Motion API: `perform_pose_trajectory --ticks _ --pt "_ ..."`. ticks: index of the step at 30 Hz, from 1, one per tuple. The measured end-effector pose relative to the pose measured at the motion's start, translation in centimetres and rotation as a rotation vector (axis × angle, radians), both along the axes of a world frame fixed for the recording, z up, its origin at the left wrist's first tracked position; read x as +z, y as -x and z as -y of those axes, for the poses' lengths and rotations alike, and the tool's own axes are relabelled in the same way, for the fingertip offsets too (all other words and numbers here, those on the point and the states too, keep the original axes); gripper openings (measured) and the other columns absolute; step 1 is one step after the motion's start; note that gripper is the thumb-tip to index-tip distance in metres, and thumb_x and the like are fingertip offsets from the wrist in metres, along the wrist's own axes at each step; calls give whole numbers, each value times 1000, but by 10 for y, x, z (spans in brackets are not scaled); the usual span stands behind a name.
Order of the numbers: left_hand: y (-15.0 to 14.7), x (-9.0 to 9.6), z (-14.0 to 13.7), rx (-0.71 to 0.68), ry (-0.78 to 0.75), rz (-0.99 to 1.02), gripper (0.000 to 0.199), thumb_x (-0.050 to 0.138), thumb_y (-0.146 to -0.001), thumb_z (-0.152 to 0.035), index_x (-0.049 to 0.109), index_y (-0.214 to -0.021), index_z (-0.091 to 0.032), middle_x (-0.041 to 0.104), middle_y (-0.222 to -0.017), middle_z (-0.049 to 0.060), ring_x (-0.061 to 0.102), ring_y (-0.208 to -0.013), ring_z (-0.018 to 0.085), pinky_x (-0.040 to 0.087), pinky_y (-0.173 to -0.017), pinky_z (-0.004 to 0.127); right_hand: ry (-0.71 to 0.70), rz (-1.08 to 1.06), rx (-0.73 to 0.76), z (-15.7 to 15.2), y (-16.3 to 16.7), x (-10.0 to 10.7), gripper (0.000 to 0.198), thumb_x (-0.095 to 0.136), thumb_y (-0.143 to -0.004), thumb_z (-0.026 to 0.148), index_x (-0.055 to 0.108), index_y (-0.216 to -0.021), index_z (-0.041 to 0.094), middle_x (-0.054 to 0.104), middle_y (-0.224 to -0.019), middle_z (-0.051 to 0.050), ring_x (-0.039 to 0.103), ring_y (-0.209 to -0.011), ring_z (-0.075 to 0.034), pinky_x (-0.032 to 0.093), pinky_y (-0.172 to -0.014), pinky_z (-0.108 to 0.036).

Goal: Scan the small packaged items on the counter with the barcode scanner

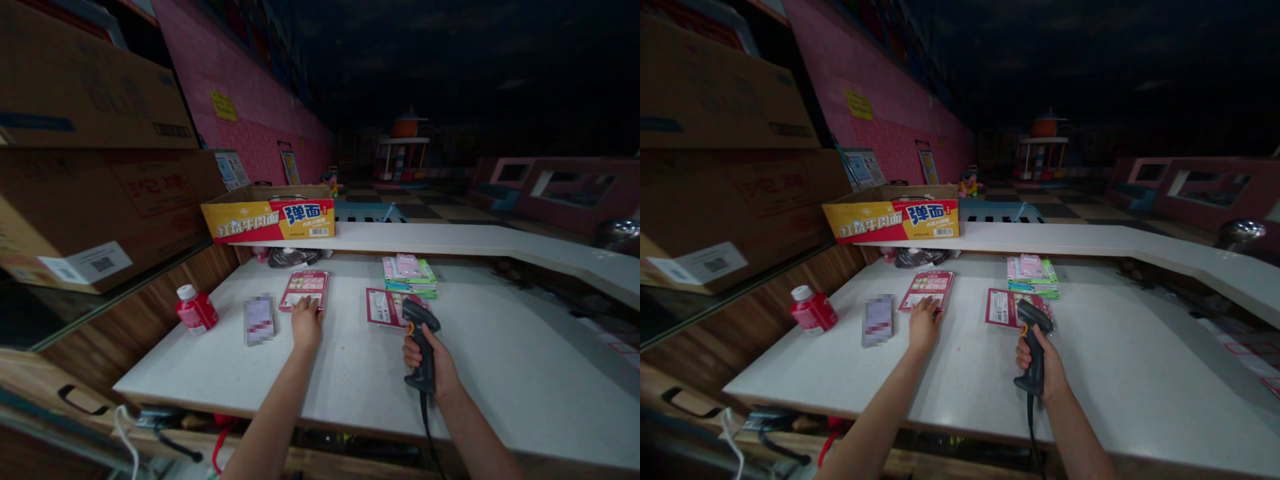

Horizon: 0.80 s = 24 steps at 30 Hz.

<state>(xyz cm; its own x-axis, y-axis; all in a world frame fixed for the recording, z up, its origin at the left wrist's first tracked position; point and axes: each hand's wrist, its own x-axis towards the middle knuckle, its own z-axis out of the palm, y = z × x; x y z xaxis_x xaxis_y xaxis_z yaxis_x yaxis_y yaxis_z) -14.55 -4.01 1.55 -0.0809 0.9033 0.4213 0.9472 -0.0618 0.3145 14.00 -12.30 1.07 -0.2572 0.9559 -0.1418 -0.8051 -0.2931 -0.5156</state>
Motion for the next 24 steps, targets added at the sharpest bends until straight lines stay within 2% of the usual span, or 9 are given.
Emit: perform_pose_trajectory --ticks 9,11,14,16,18,21,24 --pt "3 -5 -3 -74 -90 52 37 59 -84 -28 65 -119 -14 57 -134 19 44 -132 37 28 -112 58 -1 8 -20 0 0 5 35 80 -70 43 58 -77 18 44 -52 7 35 -41 -5 34 -37 -14" --pt "1 -2 -1 -106 -161 82 34 59 -84 -27 66 -115 -15 57 -133 19 43 -132 37 32 -111 56 -3 21 -15 -1 0 5 36 78 -72 45 56 -74 18 44 -52 7 36 -41 -5 34 -38 -15" --pt "-10 2 2 -225 -220 136 27 58 -84 -24 68 -108 -17 62 -124 16 53 -122 32 41 -104 48 -7 29 -11 -3 1 3 37 77 -73 47 54 -70 18 44 -52 7 36 -41 -5 33 -37 -15" --pt "-26 4 0 -320 -154 194 23 58 -84 -21 69 -103 -17 67 -111 13 61 -107 27 46 -97 42 -13 19 -25 -5 1 2 37 78 -71 47 56 -72 18 44 -51 7 36 -40 -5 33 -37 -16" --pt "-47 6 -5 -357 -16 295 19 57 -83 -18 69 -98 -16 70 -99 10 66 -90 21 51 -85 35 -18 8 -36 -7 2 1 38 78 -71 48 57 -74 17 45 -51 7 37 -40 -5 33 -36 -16" --pt "-82 12 -19 -270 163 425 17 59 -83 -18 67 -97 -14 71 -89 9 67 -76 16 49 -72 27 -34 13 -30 -9 3 0 39 78 -70 49 58 -74 17 46 -51 6 36 -40 -5 32 -36 -16" --pt "-110 20 -33 -154 250 421 30 65 -83 -31 62 -106 -12 72 -87 9 68 -81 18 47 -71 26 -42 23 -18 -10 4 1 41 79 -68 52 60 -75 16 46 -49 6 35 -39 -5 31 -36 -16"
